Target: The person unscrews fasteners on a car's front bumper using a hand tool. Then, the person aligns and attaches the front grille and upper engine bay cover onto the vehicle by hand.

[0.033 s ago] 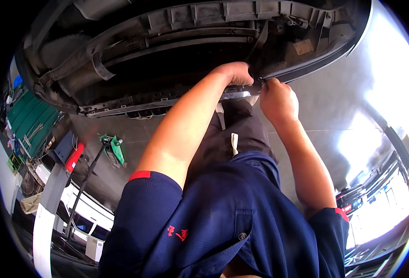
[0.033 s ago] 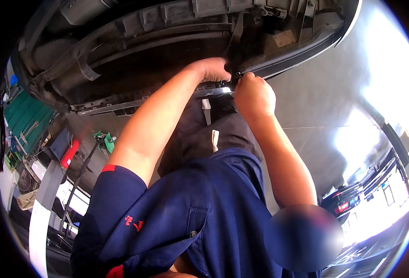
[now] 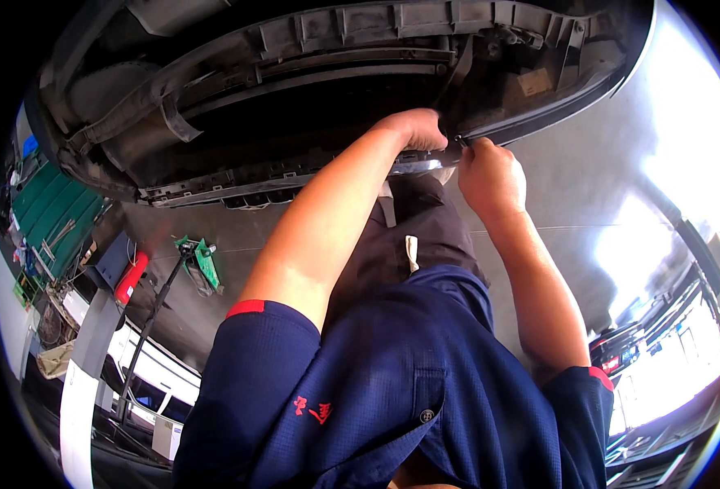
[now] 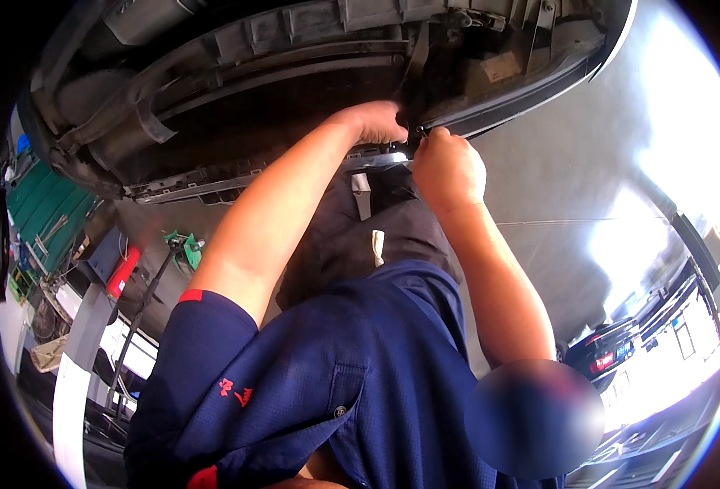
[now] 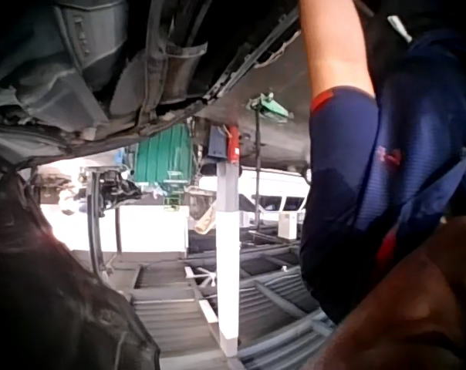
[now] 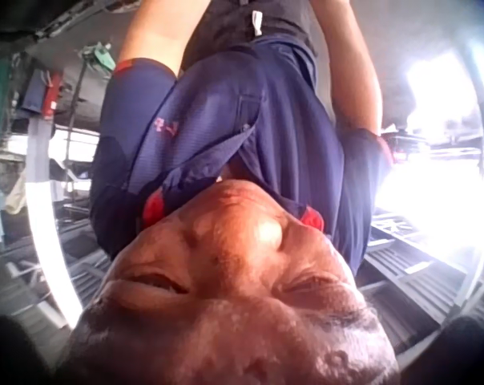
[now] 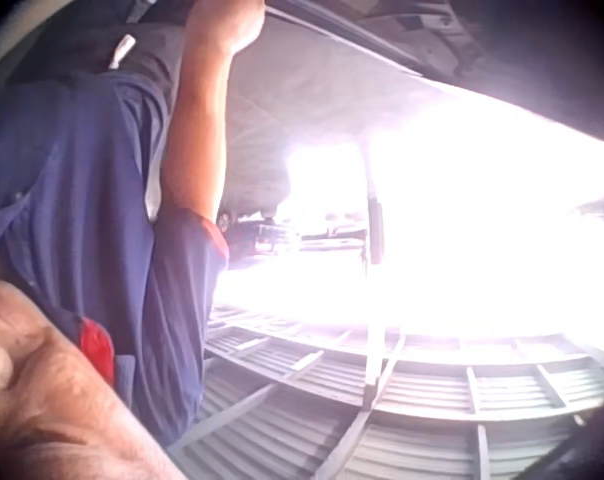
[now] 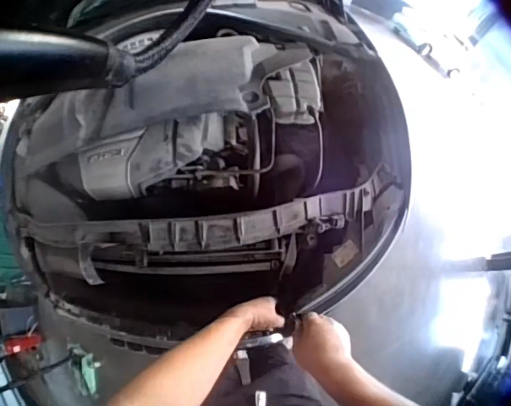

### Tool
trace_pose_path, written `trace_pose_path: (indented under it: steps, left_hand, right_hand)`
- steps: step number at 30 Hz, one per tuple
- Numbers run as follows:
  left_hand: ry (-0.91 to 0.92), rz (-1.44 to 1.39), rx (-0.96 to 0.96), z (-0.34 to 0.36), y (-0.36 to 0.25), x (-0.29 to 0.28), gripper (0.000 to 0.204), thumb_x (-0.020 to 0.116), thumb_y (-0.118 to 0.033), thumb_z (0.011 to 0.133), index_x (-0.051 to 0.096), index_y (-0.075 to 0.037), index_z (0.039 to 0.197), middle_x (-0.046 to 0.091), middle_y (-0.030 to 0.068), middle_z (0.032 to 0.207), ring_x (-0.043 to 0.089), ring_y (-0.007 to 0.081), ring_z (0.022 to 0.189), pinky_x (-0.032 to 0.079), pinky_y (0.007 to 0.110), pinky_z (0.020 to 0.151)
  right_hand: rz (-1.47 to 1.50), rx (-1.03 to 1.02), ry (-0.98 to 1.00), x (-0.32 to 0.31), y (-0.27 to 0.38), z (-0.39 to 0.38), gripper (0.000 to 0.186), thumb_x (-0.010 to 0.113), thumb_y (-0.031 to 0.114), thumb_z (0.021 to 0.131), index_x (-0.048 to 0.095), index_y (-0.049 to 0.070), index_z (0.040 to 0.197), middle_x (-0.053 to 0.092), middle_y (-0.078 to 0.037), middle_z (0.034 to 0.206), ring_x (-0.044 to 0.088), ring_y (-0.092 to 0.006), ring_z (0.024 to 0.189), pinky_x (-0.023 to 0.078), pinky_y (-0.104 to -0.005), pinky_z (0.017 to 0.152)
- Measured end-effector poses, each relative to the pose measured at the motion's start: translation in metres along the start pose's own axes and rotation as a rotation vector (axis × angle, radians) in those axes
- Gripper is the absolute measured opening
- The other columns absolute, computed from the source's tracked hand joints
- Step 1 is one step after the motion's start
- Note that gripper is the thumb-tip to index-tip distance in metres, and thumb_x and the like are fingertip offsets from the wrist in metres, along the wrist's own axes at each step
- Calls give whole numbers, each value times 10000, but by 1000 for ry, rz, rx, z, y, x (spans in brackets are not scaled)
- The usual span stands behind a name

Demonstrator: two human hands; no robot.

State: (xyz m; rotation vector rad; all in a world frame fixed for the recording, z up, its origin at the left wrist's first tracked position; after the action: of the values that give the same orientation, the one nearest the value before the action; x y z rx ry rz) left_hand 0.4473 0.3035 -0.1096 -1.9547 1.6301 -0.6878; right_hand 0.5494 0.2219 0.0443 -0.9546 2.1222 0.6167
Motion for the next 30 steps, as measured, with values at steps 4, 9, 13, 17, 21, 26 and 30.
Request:
trace_pose_path:
  steps: [4, 9, 13, 17, 21, 26, 30]
  left_hand:
    - [-89, 174, 66, 0, -11, 4, 462, 685, -198, 746, 716, 82, 1112, 708, 308, 1150, 699, 407, 1110, 560, 418, 933]
    - [-78, 185, 96, -3, -12, 2, 497, 681, -216, 787, 685, 93, 1177, 682, 308, 1220, 662, 401, 1188, 538, 427, 1007]
    - [-111, 184, 139, 4, 6, 10, 515, 682, -247, 825, 661, 80, 1222, 673, 288, 1260, 650, 404, 1205, 533, 433, 1020]
    - [-99, 93, 106, 3, 8, 11, 509, 718, -233, 820, 649, 62, 1228, 674, 287, 1246, 641, 424, 1192, 522, 450, 1022]
    - [-147, 134, 59, -7, 2, 10, 514, 715, -312, 863, 655, 57, 1215, 678, 280, 1241, 651, 413, 1180, 531, 456, 1012]
    - [-142, 134, 76, -12, -6, 3, 514, 704, -359, 890, 668, 51, 1199, 685, 277, 1223, 659, 417, 1165, 536, 459, 1004]
    - [-101, 116, 38, -12, -7, 2, 517, 712, -369, 894, 667, 53, 1191, 685, 279, 1221, 663, 419, 1156, 540, 460, 997]
  right_hand:
    - [77, 116, -96, 2, -1, 2, 302, 603, 289, 974, 685, 12, 886, 697, -257, 829, 673, -480, 839, 548, -542, 763]
    - [136, 183, -88, 8, 1, 4, 247, 607, 256, 968, 651, 19, 916, 706, -260, 851, 692, -470, 843, 561, -535, 792]
    - [118, 48, -187, 9, 15, -1, 219, 628, 235, 954, 622, 25, 893, 696, -230, 841, 681, -467, 840, 554, -540, 777]
    - [84, 140, -147, 8, 19, -1, 246, 646, 244, 943, 603, 21, 850, 680, -216, 831, 669, -464, 829, 541, -549, 750]
    - [88, 287, -47, 9, 21, 3, 292, 638, 280, 956, 645, 6, 854, 696, -234, 837, 666, -470, 813, 545, -522, 748]
    - [370, 560, 48, 26, 1, 3, 300, 636, 295, 964, 681, -1, 940, 714, -253, 866, 670, -478, 811, 552, -494, 765]
    - [241, 249, -153, 13, 16, 1, 277, 629, 281, 966, 651, 9, 919, 691, -247, 823, 667, -474, 806, 544, -525, 773]
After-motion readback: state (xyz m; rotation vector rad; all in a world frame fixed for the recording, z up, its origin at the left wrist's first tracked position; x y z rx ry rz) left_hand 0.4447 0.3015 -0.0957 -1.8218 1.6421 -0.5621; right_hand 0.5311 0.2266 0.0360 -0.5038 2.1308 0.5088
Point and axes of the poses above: each hand's wrist, its own z-axis towards the middle knuckle, its own x-axis out of the palm, y = z × x, the point moved 3 cm from there along z, towards the middle knuckle
